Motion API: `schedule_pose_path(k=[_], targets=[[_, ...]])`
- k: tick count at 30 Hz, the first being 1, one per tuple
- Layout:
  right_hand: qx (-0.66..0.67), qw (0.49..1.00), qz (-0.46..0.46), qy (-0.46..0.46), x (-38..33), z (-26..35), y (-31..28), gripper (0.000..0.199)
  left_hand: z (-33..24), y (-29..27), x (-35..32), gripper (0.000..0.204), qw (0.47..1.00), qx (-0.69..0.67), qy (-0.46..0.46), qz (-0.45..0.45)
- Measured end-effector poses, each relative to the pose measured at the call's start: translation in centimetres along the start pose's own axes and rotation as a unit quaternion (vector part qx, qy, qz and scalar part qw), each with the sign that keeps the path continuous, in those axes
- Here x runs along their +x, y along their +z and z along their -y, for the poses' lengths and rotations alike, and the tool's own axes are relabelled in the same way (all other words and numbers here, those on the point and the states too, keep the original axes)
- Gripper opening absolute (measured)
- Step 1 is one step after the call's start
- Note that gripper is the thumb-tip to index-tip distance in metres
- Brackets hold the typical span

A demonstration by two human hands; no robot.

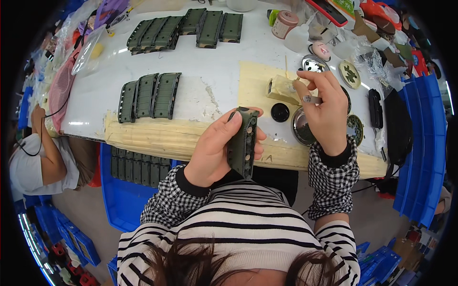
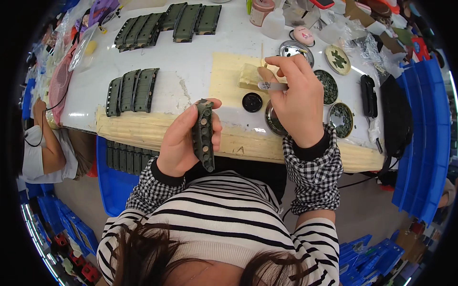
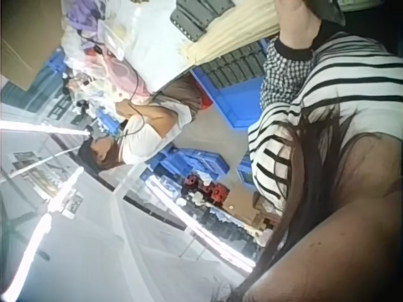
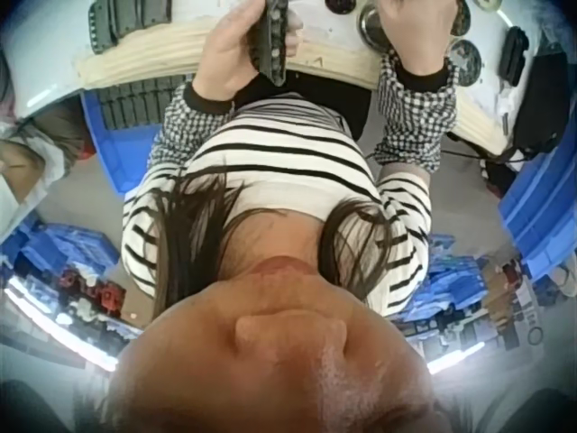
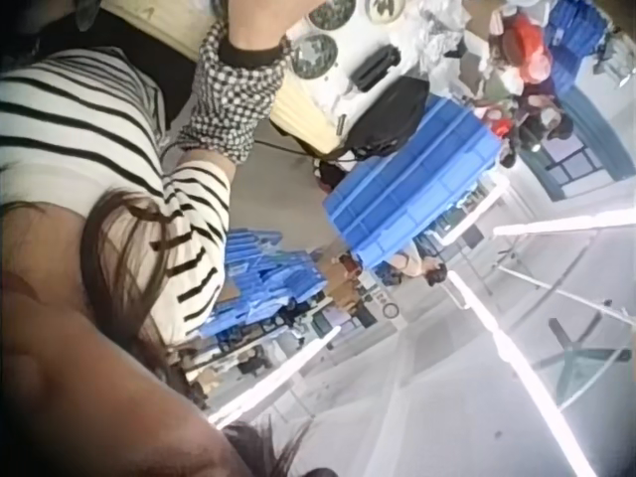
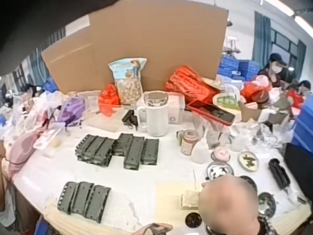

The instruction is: Apply fine details and paint to small green plastic toy tank components using a thin brush.

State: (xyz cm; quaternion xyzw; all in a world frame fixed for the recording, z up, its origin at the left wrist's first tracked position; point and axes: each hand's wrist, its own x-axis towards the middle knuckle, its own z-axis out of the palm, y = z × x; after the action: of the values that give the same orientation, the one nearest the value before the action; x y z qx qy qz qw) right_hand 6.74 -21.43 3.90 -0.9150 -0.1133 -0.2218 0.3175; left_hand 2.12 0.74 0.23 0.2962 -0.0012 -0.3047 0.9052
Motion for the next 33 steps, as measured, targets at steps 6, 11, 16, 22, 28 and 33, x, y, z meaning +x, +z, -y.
schedule_pose_path(k=[6, 11, 16, 22, 28, 33], targets=[[0.037, 0.998, -0.055, -0.022, 0.1, 0.5, -0.3, 0.015, 0.8, -0.4, 0.1, 0.043, 0.994, -0.097, -0.042, 0.027], [0.246, 0.963, -0.097, 0.044, -2.3, 3.8, -1.5, 0.009, 1.1, -0.3, 0.2, 0.044, 0.99, -0.118, -0.051, 0.051], [0.47, 0.873, 0.025, 0.129, -3.7, 5.6, -0.4, 0.015, 1.3, -0.1, 0.0, 0.044, 0.992, -0.103, -0.057, 0.045], [0.503, 0.855, 0.023, 0.121, -3.8, 5.3, 0.5, 0.014, 1.3, 0.0, -0.2, 0.045, 0.993, -0.094, -0.059, 0.035], [0.496, 0.86, 0.026, 0.116, -3.8, 5.3, 0.4, 0.015, 1.4, 0.0, -0.1, 0.044, 0.994, -0.089, -0.056, 0.043], [0.519, 0.844, -0.004, 0.132, -3.6, 5.2, 0.6, 0.016, 1.3, -0.3, -0.1, 0.045, 0.993, -0.083, -0.055, 0.057]])
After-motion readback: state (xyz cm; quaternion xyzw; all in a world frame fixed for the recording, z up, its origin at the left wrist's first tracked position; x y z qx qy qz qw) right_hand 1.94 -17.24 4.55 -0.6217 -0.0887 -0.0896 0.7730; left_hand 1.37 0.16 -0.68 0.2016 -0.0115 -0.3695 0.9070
